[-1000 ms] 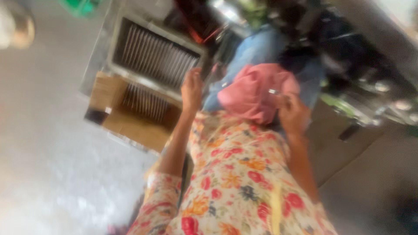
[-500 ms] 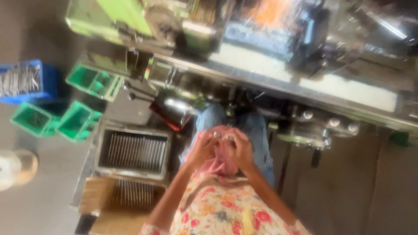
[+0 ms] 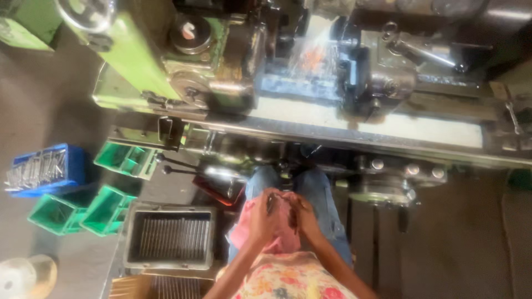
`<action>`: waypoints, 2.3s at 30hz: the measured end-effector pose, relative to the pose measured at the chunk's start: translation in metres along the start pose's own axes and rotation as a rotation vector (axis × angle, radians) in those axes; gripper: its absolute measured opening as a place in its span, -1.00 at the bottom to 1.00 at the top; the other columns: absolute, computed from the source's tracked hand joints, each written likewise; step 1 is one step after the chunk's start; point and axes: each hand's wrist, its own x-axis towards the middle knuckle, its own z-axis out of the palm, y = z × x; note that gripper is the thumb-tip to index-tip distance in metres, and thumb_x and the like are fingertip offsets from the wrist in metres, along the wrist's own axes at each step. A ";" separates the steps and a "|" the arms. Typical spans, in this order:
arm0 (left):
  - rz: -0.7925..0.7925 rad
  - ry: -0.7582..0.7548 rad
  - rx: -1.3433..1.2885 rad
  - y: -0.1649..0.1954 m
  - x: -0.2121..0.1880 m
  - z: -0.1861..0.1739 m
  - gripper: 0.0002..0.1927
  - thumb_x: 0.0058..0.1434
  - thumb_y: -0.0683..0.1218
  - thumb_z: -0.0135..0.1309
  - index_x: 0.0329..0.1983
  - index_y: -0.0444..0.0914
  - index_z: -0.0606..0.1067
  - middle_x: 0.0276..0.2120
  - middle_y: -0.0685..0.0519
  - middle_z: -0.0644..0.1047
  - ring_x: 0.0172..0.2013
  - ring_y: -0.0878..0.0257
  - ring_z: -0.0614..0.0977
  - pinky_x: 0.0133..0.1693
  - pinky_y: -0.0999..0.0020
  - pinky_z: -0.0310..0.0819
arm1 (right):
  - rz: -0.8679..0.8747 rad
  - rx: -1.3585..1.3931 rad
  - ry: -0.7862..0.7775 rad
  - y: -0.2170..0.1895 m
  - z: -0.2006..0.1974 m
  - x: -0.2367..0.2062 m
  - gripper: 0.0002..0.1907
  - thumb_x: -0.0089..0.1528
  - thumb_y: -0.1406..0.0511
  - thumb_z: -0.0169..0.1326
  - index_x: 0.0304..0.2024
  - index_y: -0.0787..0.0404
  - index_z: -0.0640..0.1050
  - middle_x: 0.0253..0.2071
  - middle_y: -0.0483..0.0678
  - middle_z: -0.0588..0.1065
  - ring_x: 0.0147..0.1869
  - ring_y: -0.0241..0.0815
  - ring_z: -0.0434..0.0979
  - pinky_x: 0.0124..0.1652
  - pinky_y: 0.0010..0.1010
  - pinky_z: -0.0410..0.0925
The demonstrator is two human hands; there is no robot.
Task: The person operates a metal forming machine by repeatedly picking small metal rods from a tray, inserting them into the machine, and using a wrench to tighten a component. The person then removes the processed rod and places it into a cardboard box. This cycle is repeated multiple times.
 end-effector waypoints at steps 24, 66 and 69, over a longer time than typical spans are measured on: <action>-0.704 -0.244 -0.548 -0.069 0.022 -0.018 -0.70 0.36 0.07 0.13 0.05 -0.16 0.51 -0.34 0.13 0.57 -0.42 0.37 0.54 -0.42 0.36 0.44 | -0.941 -0.855 -0.057 -0.035 -0.004 -0.019 -0.76 0.20 0.29 0.16 -0.09 0.18 0.57 -0.13 0.07 0.59 -0.05 0.19 0.60 -0.13 -0.17 0.46; -0.727 -0.237 -0.526 -0.053 0.026 0.039 -0.72 0.33 0.14 0.16 -0.25 -0.14 0.48 -0.53 0.20 0.39 -0.58 0.41 0.35 -0.57 0.46 0.18 | -1.373 -1.269 -0.059 -0.150 -0.018 -0.032 -0.68 0.01 0.13 0.33 -0.52 0.12 0.47 -0.51 -0.06 0.47 -0.40 0.03 0.51 -0.35 -0.12 0.37; -0.642 -0.187 -0.435 -0.031 0.026 0.035 -0.71 0.33 0.15 0.16 -0.27 -0.14 0.48 -0.54 0.21 0.38 -0.59 0.42 0.34 -0.58 0.47 0.17 | -1.428 -1.233 0.040 -0.163 -0.007 -0.038 -0.72 0.00 0.16 0.31 -0.49 0.12 0.47 -0.48 -0.05 0.47 -0.39 0.02 0.50 -0.33 -0.12 0.36</action>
